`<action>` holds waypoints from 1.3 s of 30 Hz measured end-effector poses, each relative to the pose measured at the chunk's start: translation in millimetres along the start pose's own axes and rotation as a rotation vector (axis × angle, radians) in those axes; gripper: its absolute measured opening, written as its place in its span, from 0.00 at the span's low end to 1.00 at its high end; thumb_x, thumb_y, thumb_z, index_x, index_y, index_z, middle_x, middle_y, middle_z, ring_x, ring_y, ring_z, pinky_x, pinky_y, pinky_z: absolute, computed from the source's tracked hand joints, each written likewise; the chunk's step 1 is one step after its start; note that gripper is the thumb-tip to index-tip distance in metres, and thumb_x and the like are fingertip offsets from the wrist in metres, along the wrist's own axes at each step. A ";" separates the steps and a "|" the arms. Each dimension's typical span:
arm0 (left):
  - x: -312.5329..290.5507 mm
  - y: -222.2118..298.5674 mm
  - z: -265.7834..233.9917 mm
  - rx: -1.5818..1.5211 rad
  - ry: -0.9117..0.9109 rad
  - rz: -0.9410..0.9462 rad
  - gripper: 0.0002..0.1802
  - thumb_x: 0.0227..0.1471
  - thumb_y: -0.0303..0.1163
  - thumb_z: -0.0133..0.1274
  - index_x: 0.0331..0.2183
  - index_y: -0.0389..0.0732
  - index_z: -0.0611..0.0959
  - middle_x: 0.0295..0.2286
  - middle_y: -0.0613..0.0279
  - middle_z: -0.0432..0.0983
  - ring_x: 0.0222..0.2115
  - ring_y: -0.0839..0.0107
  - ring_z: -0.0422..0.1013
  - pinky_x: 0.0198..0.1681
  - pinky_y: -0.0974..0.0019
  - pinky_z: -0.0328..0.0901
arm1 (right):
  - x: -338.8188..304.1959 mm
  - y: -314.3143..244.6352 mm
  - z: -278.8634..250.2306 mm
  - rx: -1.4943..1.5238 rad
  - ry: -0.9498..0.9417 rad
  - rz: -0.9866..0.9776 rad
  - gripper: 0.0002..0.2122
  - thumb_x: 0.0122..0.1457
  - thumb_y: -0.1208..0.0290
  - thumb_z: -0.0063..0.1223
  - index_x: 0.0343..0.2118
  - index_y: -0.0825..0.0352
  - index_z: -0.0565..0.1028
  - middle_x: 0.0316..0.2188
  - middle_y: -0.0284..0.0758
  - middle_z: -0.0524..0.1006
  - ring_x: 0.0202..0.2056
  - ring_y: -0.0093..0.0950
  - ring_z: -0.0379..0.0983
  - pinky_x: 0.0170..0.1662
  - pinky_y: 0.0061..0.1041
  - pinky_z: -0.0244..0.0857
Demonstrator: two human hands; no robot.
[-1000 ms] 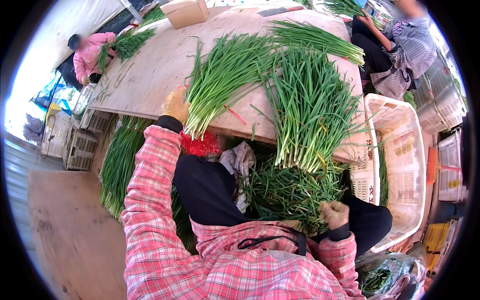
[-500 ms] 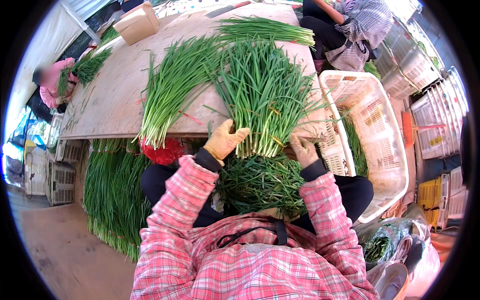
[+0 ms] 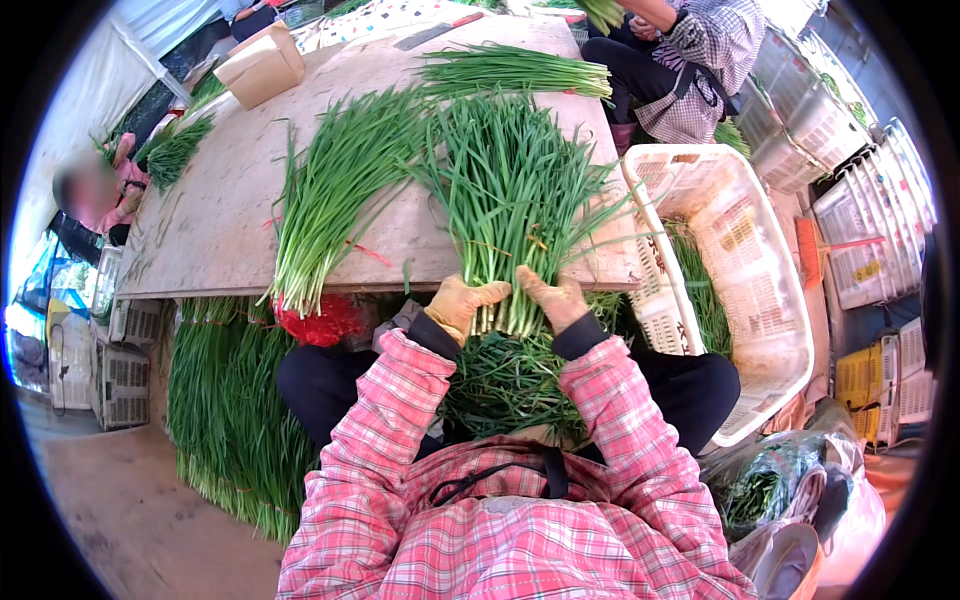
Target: The person processes chives by bundling them with red ties, picking through a crate of harvested stems, and arranging them into organized bunches.
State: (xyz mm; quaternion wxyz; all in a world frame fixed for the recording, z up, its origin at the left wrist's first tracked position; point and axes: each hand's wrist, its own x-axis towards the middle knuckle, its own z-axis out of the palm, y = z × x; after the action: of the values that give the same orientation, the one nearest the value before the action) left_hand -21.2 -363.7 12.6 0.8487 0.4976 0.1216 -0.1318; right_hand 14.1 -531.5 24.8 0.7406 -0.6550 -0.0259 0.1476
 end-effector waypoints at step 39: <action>3.1 -16.7 9.9 -0.018 0.072 -0.174 0.12 0.44 0.29 0.59 0.32 0.33 0.81 0.24 0.59 0.78 0.19 0.71 0.73 0.20 0.70 0.67 | -18.2 20.6 -36.5 0.211 -0.027 0.171 0.13 0.50 0.74 0.58 0.39 0.69 0.73 0.28 0.32 0.76 0.24 0.24 0.73 0.28 0.24 0.70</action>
State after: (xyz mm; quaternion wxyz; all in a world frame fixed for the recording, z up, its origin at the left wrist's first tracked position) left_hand -23.3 -380.6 2.7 0.8337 0.4818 0.1959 -0.1857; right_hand 1.3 -569.2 2.4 0.7898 -0.5711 0.0360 0.2208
